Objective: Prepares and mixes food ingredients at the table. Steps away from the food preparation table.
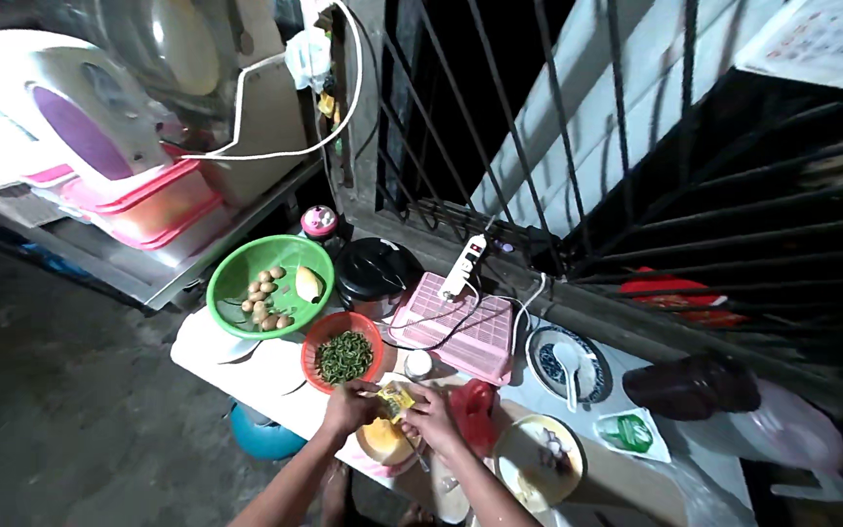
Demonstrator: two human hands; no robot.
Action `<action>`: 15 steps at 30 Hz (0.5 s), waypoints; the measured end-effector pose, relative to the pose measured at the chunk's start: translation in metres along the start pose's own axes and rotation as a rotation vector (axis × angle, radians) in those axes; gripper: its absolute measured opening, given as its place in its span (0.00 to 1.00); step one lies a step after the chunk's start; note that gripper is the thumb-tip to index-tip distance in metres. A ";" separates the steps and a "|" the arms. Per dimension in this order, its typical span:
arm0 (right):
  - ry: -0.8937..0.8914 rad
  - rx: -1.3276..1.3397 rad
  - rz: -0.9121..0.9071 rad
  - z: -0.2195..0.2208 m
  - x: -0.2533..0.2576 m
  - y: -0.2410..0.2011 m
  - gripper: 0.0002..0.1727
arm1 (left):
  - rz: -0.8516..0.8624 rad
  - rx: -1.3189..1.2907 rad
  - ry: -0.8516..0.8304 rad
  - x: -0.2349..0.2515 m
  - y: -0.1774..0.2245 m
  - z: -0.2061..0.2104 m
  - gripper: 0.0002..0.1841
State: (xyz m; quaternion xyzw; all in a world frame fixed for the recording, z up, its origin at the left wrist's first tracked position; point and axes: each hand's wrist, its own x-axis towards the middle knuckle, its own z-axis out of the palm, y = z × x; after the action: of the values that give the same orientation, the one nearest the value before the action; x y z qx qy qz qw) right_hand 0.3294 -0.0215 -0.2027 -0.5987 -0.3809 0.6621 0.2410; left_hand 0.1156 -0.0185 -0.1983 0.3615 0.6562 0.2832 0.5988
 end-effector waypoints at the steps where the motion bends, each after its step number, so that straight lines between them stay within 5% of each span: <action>1: 0.011 -0.086 -0.011 -0.001 -0.003 0.002 0.40 | -0.091 -0.107 0.019 0.001 -0.005 -0.001 0.14; 5: 0.063 -0.533 -0.154 -0.013 -0.031 0.010 0.33 | -0.288 -0.358 0.064 -0.001 -0.034 0.012 0.11; 9: 0.073 -0.862 -0.309 -0.026 -0.066 0.033 0.25 | -0.356 -0.319 -0.099 -0.029 -0.033 0.056 0.10; 15: 0.431 -0.728 -0.457 -0.069 -0.108 0.086 0.13 | -0.267 -0.093 -0.289 -0.049 -0.016 0.129 0.15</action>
State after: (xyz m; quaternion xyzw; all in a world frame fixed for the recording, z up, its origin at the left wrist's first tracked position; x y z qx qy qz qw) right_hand 0.4267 -0.1409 -0.2043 -0.6688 -0.6510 0.2767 0.2287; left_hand 0.2418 -0.0758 -0.1987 0.2803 0.5918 0.1764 0.7349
